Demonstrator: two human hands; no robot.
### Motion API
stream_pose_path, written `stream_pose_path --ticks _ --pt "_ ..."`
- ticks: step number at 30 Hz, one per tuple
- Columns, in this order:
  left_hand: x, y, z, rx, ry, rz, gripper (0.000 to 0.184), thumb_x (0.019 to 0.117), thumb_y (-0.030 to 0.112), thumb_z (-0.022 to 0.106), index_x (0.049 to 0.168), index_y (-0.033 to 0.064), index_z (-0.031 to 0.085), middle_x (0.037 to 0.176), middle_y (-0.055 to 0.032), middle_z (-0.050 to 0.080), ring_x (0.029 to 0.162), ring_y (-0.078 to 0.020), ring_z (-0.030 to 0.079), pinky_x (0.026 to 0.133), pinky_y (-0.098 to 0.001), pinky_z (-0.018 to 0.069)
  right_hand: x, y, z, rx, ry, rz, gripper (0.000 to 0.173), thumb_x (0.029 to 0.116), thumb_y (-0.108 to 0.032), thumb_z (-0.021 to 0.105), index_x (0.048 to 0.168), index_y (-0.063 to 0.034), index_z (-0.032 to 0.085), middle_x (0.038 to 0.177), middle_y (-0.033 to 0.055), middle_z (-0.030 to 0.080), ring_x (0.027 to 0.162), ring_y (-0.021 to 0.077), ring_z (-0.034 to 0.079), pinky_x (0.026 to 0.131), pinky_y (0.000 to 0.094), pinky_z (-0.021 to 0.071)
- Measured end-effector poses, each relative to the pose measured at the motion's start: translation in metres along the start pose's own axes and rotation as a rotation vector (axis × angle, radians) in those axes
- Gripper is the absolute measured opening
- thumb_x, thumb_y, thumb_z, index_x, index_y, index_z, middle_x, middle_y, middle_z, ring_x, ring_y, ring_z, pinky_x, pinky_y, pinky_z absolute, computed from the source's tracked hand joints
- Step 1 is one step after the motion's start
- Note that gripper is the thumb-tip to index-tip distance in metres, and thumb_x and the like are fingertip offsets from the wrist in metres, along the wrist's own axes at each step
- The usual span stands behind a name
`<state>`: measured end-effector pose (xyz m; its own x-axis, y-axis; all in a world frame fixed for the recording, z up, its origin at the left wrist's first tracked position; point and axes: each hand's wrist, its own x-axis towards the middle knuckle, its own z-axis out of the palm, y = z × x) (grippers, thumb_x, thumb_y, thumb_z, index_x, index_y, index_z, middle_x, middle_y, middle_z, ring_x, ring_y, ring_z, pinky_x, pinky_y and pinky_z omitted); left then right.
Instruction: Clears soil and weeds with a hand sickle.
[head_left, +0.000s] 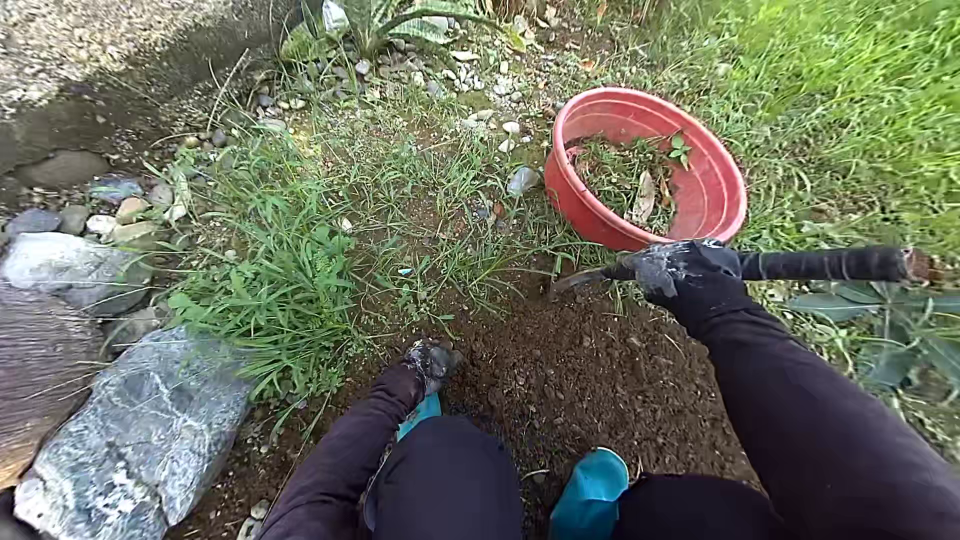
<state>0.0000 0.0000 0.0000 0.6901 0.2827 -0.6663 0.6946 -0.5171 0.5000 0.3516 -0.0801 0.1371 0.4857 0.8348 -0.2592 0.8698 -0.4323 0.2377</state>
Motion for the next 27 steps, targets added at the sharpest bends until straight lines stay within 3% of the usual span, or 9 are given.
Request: stream_pose_path --ticks 3,5,9,11,14,16,20,24,27 --pt "0.088 -0.018 0.037 0.177 0.158 0.351 0.034 0.1017 0.007 0.054 0.134 0.0044 0.066 0.137 -0.0177 0.064 0.134 -0.0355 0.056 0.116 -0.0521 0.0402 -0.006 0.013 -0.005 0.037 -0.035 -0.058 0.036 0.1036 -0.026 0.055 0.133 -0.0099 0.066 0.130 0.0265 0.063 0.127 0.0455 0.056 0.106 0.0683 0.0381" --pt "0.129 0.004 0.035 0.307 0.177 0.521 0.037 0.0975 -0.001 0.058 0.133 0.0041 0.066 0.139 -0.0167 0.063 0.135 -0.0357 0.054 0.115 -0.0526 0.0408 -0.007 0.035 0.021 0.069 0.014 -0.072 0.038 0.1048 -0.028 0.051 0.134 -0.0084 0.065 0.128 0.0270 0.064 0.125 0.0464 0.057 0.105 0.0683 0.0394" --pt "0.163 0.061 -0.004 0.322 0.172 0.490 0.047 0.1017 -0.004 0.051 0.149 0.0023 0.052 0.161 -0.0142 0.045 0.153 -0.0348 0.033 0.126 -0.0544 0.0215 -0.042 0.075 0.061 0.195 -0.197 0.033 0.052 0.1007 -0.031 0.060 0.151 -0.0200 0.052 0.121 0.0268 0.068 0.112 0.0499 0.064 0.093 0.0717 0.0455" --pt "0.184 0.060 -0.027 0.290 0.307 0.396 0.045 0.1041 0.000 0.047 0.149 -0.0009 0.050 0.161 -0.0191 0.042 0.153 -0.0387 0.032 0.126 -0.0552 0.0211 -0.079 0.083 0.089 0.524 -0.166 0.134 0.056 0.0989 -0.031 0.061 0.151 -0.0145 0.050 0.116 0.0286 0.069 0.103 0.0487 0.067 0.086 0.0709 0.0488" --pt "0.195 0.053 -0.068 0.255 0.267 0.030 0.047 0.1078 0.006 0.042 0.153 -0.0075 0.040 0.162 -0.0277 0.035 0.154 -0.0424 0.028 0.126 -0.0549 0.0214 -0.129 0.060 0.139 1.246 -0.224 0.288 0.067 0.0979 -0.028 0.057 0.157 -0.0074 0.034 0.118 0.0160 0.066 0.091 0.0243 0.069 0.078 0.0456 0.0599" --pt "0.196 0.042 -0.069 0.049 0.289 -0.258 0.047 0.1067 0.016 0.049 0.149 -0.0037 0.047 0.155 -0.0272 0.045 0.147 -0.0421 0.041 0.120 -0.0559 0.0349 -0.138 0.033 0.166 1.507 -0.282 0.326 0.067 0.0989 -0.027 0.053 0.159 -0.0093 0.028 0.102 0.0091 0.067 0.076 0.0177 0.069 0.068 0.0379 0.0606" --pt "0.176 0.041 -0.054 0.048 0.169 -0.450 0.039 0.1018 0.021 0.058 0.133 -0.0022 0.062 0.139 -0.0272 0.060 0.133 -0.0443 0.054 0.109 -0.0633 0.0429 -0.117 0.003 0.177 1.627 -0.313 0.373 0.062 0.1022 -0.033 0.053 0.158 -0.0162 0.034 0.086 0.0076 0.065 0.061 0.0167 0.063 0.053 0.0334 0.0559" --pt "0.165 0.046 -0.047 0.031 0.124 -0.414 0.037 0.1021 0.022 0.058 0.135 0.0055 0.063 0.139 -0.0228 0.062 0.133 -0.0426 0.055 0.109 -0.0656 0.0416 -0.093 0.005 0.143 1.656 -0.217 0.270 0.088 0.0819 -0.028 0.069 0.159 -0.0139 0.028 0.091 0.0036 0.065 0.063 0.0133 0.065 0.055 0.0324 0.0585" --pt "0.162 0.046 -0.045 0.047 0.114 -0.410 0.037 0.1035 0.023 0.055 0.135 0.0059 0.064 0.139 -0.0225 0.062 0.133 -0.0426 0.056 0.108 -0.0664 0.0420 -0.083 -0.005 0.133 1.624 -0.143 0.182 0.090 0.0828 -0.035 0.066 0.158 -0.0093 0.023 0.085 -0.0029 0.064 0.062 0.0076 0.065 0.056 0.0283 0.0591"
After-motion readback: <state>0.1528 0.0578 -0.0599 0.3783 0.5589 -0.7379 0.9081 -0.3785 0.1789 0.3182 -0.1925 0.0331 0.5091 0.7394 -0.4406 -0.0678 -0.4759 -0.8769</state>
